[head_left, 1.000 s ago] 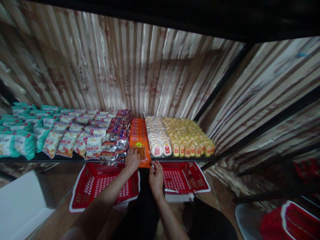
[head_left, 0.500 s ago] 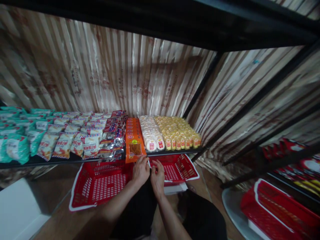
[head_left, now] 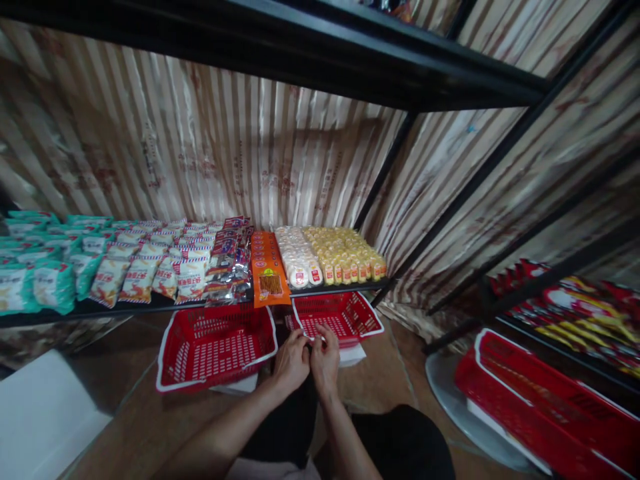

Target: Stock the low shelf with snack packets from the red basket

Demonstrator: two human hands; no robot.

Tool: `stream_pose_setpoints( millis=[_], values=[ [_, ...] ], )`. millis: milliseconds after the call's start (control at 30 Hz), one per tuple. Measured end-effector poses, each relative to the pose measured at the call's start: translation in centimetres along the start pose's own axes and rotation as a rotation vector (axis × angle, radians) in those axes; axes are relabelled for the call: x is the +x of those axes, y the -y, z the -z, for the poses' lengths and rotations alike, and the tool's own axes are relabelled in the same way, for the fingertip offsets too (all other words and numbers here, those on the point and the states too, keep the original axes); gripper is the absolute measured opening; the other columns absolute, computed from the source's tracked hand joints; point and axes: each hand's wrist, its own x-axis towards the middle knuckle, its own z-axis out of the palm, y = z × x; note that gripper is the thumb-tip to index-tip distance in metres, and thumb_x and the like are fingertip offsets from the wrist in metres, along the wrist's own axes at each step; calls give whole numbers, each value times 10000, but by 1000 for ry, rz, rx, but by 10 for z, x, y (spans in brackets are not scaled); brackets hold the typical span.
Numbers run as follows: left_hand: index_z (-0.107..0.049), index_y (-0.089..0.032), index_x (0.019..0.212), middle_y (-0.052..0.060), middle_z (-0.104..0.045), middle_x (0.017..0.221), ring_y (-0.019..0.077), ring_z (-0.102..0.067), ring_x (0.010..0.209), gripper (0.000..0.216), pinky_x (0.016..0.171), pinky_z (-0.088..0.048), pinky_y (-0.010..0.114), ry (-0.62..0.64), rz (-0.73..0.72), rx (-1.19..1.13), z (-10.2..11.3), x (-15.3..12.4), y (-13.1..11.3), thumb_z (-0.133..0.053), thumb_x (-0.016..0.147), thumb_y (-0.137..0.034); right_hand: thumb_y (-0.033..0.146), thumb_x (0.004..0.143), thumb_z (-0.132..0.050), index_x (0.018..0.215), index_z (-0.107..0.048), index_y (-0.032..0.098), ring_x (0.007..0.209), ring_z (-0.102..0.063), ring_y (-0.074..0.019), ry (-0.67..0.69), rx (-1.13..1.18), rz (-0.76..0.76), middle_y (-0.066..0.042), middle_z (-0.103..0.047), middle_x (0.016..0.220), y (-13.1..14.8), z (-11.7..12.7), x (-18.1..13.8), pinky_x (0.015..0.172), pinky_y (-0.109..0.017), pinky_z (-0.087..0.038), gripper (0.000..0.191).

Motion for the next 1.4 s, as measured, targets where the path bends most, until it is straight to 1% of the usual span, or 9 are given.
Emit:
stream_pose_setpoints(
  millis=[100,200,333,533,700,833,1133,1267,1400],
  values=[
    [-624,-149,1055,96,-555,1252,185,-563,1121,375,1005,-432,303,53,-36,-28,-4,-18,-11,-408,771,-36,318,770,-421,919,-652,153,1099,-504,-245,-33,-29,-36,-142,-595,1121,-1,18,-12,979,-435,-373,320],
    [-631,-154,1027,92,-564,1238,189,-566,1117,370,1001,-441,310,55,-74,-40,-2,-33,-14,-416,755,-26,323,762,-421,906,-654,153,1086,-510,-248,-66,-39,-40,-139,-611,1084,0,28,-25,986,-441,-364,322],
    [-644,-147,974,102,-582,1206,194,-563,1117,356,1011,-439,338,-10,-126,-88,8,-41,-11,-416,740,-6,315,759,-422,905,-656,157,1070,-522,-248,-75,-33,-9,-134,-627,1041,11,24,-34,969,-437,-381,317],
    [-655,-147,922,105,-611,1133,191,-584,1077,341,996,-458,359,-147,-162,-179,19,-43,3,-413,737,7,327,777,-419,912,-655,154,1075,-528,-246,-39,-8,62,-147,-629,1047,34,12,-27,968,-437,-390,322],
    [-653,-152,938,106,-595,1170,202,-569,1109,325,993,-462,381,-168,-86,-158,17,-53,23,-432,746,-10,354,783,-412,903,-651,145,1079,-527,-252,-10,-10,91,-154,-629,1048,35,5,-26,971,-441,-380,339],
    [-655,-162,937,88,-600,1163,186,-580,1086,341,978,-472,357,-143,-13,-146,21,-60,30,-430,735,-2,363,780,-417,926,-642,143,1075,-528,-252,36,9,57,-150,-624,1062,32,0,-29,977,-446,-372,347],
    [-659,-153,935,97,-606,1142,192,-564,1094,330,979,-456,363,-191,78,-121,56,-67,49,-436,737,-12,411,747,-446,939,-625,135,1020,-559,-250,107,143,-84,-143,-633,1047,53,-21,-40,954,-430,-396,381],
    [-657,-159,927,87,-603,1139,184,-578,1064,324,969,-456,353,-181,99,-120,73,-88,66,-447,729,-12,419,715,-464,943,-630,133,1017,-568,-249,114,162,-143,-143,-637,1055,64,-30,-58,950,-418,-403,402],
    [-654,-168,919,75,-603,1136,183,-567,1075,316,975,-445,359,-184,127,-138,85,-122,85,-455,729,-14,421,714,-466,947,-640,144,991,-583,-248,134,139,-162,-126,-654,1035,81,-33,-86,920,-413,-424,401]
  ],
)
